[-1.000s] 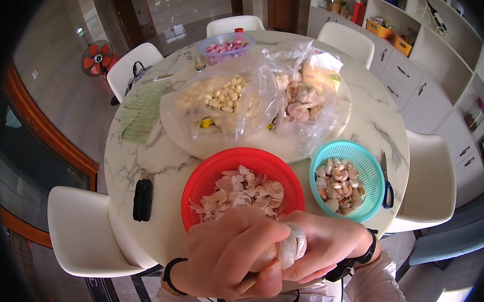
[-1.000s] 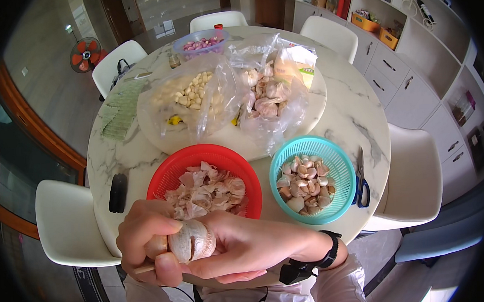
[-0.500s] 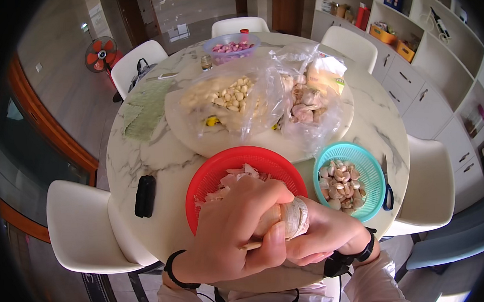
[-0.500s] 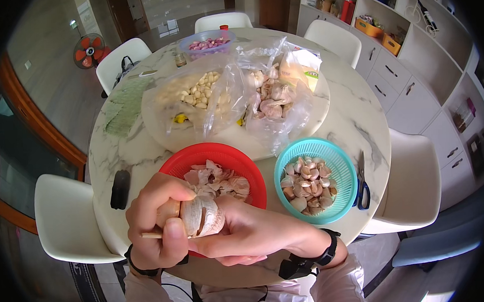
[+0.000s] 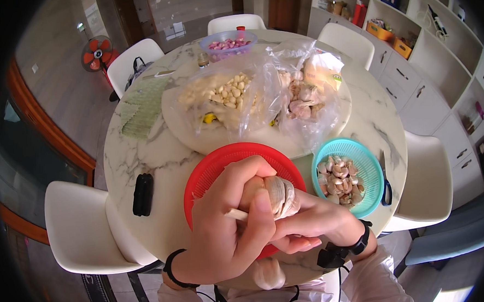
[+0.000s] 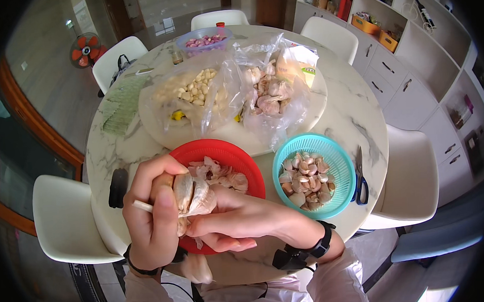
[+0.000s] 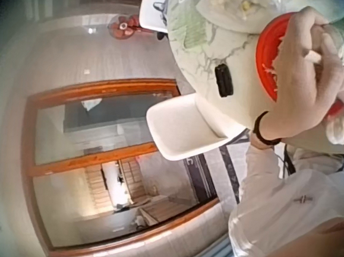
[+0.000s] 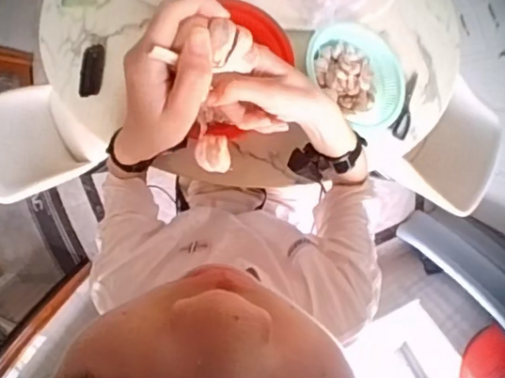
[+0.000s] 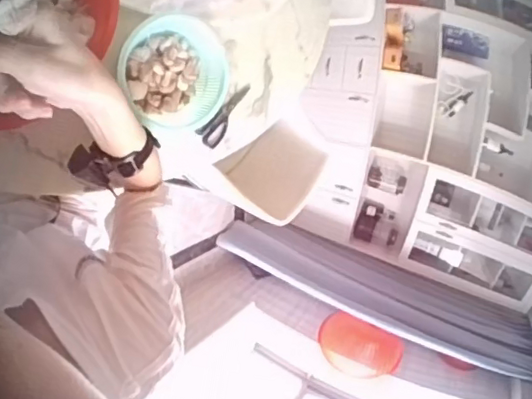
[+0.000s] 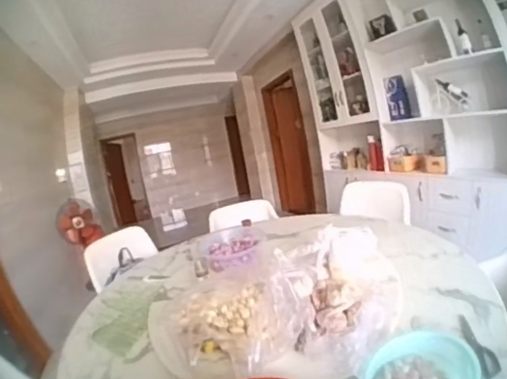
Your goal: Peeling cloves of garlic from a bulb and placing them in a bowl.
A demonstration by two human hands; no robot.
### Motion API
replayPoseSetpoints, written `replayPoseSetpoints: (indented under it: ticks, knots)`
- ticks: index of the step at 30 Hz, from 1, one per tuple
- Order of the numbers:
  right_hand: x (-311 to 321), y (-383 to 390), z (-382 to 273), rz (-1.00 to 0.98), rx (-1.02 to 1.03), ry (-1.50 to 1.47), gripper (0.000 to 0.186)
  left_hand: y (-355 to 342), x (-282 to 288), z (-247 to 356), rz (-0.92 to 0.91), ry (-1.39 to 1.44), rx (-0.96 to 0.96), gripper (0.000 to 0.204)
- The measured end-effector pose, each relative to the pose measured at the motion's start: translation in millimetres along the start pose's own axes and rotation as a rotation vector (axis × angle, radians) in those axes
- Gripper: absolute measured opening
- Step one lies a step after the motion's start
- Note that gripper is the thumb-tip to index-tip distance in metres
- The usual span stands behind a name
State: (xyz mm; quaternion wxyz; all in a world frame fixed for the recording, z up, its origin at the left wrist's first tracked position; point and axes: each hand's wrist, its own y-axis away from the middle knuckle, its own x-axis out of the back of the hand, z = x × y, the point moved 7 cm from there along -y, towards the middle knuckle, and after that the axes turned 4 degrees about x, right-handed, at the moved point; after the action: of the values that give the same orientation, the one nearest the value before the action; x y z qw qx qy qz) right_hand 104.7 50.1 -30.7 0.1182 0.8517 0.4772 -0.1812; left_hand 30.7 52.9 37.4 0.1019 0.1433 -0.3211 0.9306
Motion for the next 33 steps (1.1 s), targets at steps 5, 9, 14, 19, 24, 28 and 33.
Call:
replayPoseSetpoints:
  ticks: [5, 9, 14, 19, 24, 28, 33]
  knots:
    - [15.3, -5.0, 12.2, 0.289, -0.096, -0.191, 0.004, -3.3, -6.8, -23.7, 0.08, -0.113, 0.211, 0.015]
    - [19.8, -7.1, 4.4, 0.246, 0.001, -0.144, 0.004, -7.5, -2.9, -30.9, 0.115, -0.1, 0.167, 0.015]
    - [20.0, -2.0, 1.5, 0.256, -0.067, 0.089, 0.008, -8.0, -5.4, -32.3, 0.072, -0.035, 0.162, 0.014]
    - [21.0, -5.4, -4.3, 0.187, -0.009, 0.248, 0.014, -7.7, -0.5, -33.7, 0.035, 0.026, 0.243, 0.02]
    - [23.7, 6.7, -18.4, 0.212, 0.182, 0.513, 0.021, -2.1, 4.1, -4.8, 0.016, -0.272, -0.503, 0.021]
    - [17.9, 32.1, -16.7, 0.249, 0.129, 0.676, 0.019, -9.0, 22.4, -34.1, 0.075, -0.075, 0.05, 0.022]
    - [-26.8, 61.1, 60.4, -0.141, -0.077, 1.164, 0.015, 8.5, 24.1, -15.9, -0.132, -0.601, -0.491, 0.022]
